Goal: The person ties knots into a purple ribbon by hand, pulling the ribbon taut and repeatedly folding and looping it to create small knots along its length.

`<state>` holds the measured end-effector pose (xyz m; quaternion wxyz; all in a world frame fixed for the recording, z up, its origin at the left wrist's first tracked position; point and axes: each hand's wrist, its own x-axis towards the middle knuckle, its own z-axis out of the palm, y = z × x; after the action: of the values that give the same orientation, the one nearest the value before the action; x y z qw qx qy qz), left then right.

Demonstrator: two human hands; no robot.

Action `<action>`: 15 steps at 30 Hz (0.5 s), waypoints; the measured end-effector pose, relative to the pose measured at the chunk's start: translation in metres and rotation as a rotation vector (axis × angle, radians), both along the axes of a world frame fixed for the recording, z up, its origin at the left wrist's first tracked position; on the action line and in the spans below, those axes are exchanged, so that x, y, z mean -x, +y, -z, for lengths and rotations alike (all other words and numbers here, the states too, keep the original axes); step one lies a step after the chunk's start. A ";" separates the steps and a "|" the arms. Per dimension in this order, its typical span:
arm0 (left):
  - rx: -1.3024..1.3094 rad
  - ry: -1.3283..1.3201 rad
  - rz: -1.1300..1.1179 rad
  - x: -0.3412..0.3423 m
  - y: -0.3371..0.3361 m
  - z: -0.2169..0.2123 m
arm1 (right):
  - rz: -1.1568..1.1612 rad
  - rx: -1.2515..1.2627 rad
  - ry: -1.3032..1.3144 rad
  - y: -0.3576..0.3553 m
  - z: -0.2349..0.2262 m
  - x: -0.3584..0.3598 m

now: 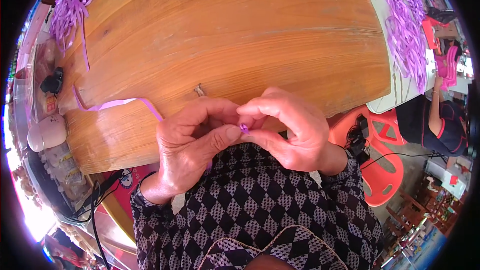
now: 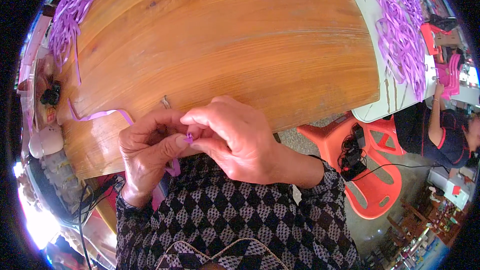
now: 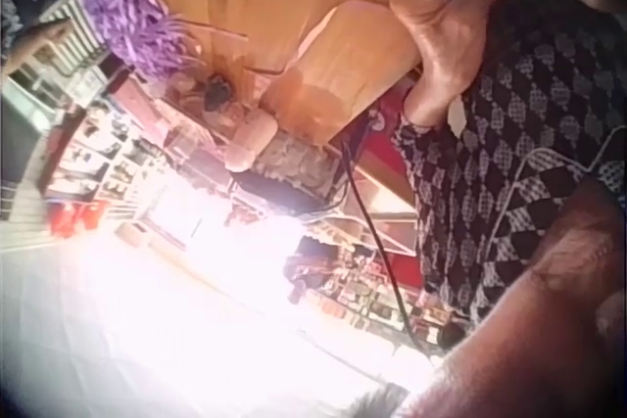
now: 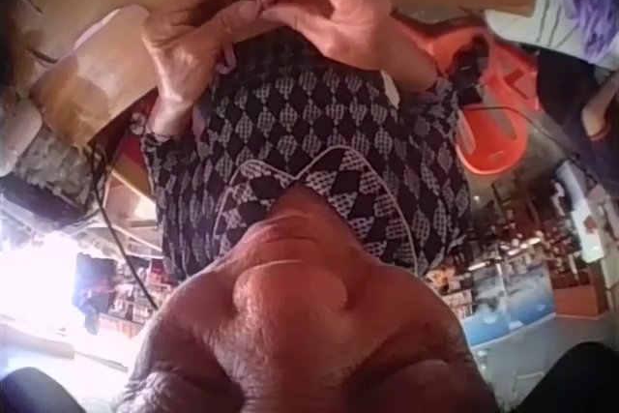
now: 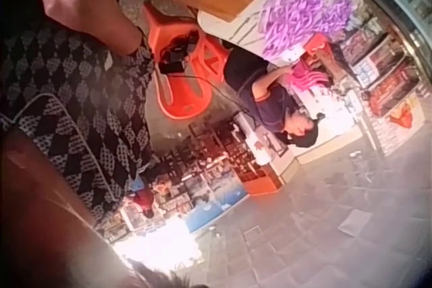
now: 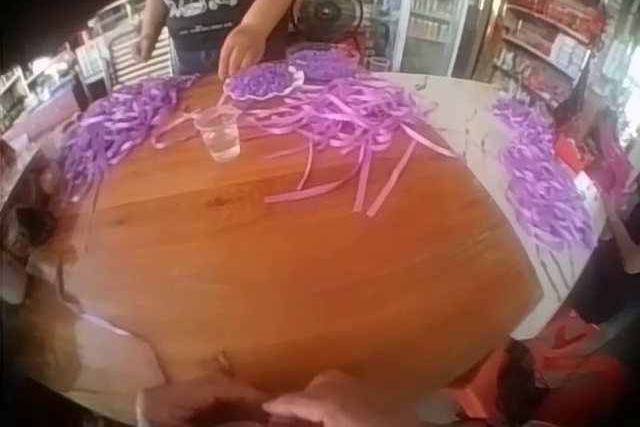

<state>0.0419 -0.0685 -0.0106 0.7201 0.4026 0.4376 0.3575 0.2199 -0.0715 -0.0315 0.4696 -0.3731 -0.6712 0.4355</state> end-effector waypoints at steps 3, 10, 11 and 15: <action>-0.037 0.084 -0.002 0.001 -0.002 0.001 | -0.018 -0.087 0.005 0.001 0.002 -0.005; -0.756 0.584 -0.004 -0.001 -0.001 0.002 | 0.040 -0.095 -0.060 0.000 -0.007 -0.006; -0.774 0.629 -0.033 -0.004 -0.003 0.000 | 0.048 -0.090 -0.036 0.000 -0.007 -0.004; -0.584 0.437 -0.042 -0.004 -0.006 0.006 | 0.110 -0.088 0.009 0.000 0.004 -0.004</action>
<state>0.0456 -0.0746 -0.0167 0.4568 0.6491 0.4686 0.3878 0.2239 -0.0718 -0.0350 0.5119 -0.3866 -0.6661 0.3805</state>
